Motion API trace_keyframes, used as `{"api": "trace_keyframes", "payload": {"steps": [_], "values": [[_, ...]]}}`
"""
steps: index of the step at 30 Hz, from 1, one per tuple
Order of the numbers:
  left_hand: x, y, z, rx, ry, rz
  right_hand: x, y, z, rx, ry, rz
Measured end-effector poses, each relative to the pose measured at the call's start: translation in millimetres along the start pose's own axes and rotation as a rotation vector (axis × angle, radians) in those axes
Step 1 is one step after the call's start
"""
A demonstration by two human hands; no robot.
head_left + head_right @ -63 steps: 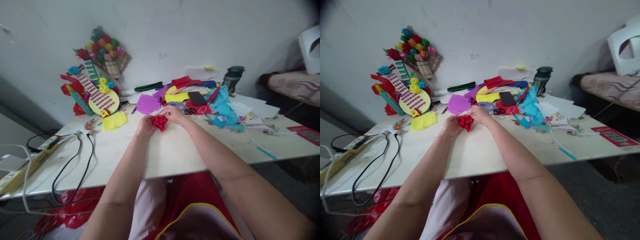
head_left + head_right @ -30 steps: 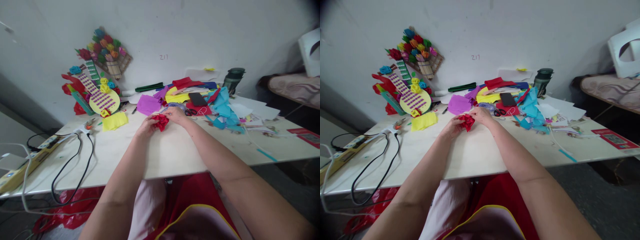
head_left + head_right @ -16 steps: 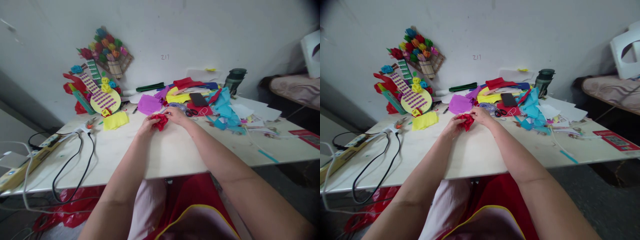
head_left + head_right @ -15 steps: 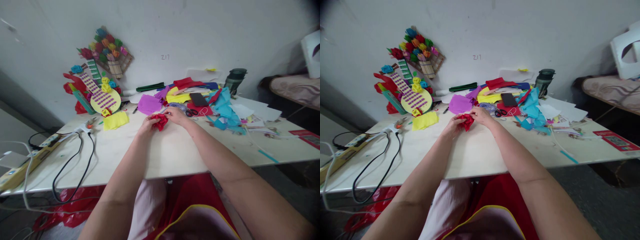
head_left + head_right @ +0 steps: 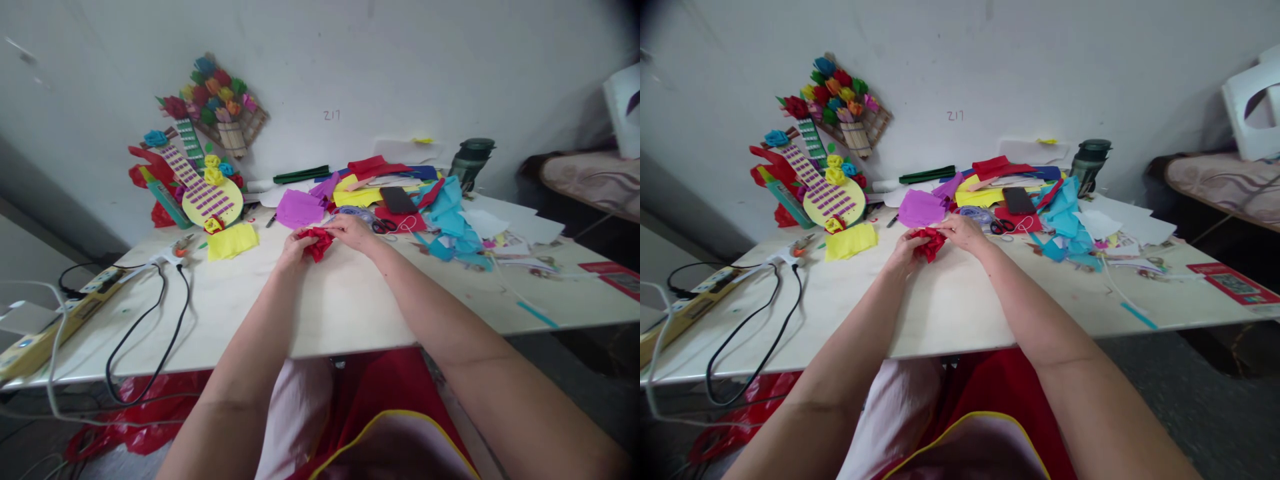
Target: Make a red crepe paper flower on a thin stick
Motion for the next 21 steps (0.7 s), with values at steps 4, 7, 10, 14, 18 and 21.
{"api": "trace_keyframes", "payload": {"steps": [4,7,10,14,18,21], "values": [[0.9,-2.5,0.7,0.015,0.001,0.011,-1.6,-2.5,-2.0,0.008,0.005,-0.075],[1.4,-6.9,3.3,0.056,0.018,0.026,0.5,-3.6,-2.5,0.006,0.001,-0.139],[3.1,-10.7,5.9,0.099,0.053,0.012,5.9,-5.7,-2.6,0.011,0.002,-0.176],[4.4,-13.9,8.6,0.105,0.091,-0.007,15.1,-13.0,-2.8,0.025,0.049,-0.207],[5.0,-15.8,9.4,0.090,0.123,0.057,25.8,-21.6,-3.2,-0.002,0.221,-0.191],[6.2,-13.4,7.1,0.027,0.107,0.103,31.0,-24.3,-1.9,0.051,0.218,-0.117]]}}
Point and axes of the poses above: each hand's wrist, its own z-axis towards the middle knuckle, its own y-axis out of the palm, x = y × z, the point moved 3 cm from there along z, towards the middle knuckle, and after that the axes turned 8 degrees about y, right-handed, at the moved point
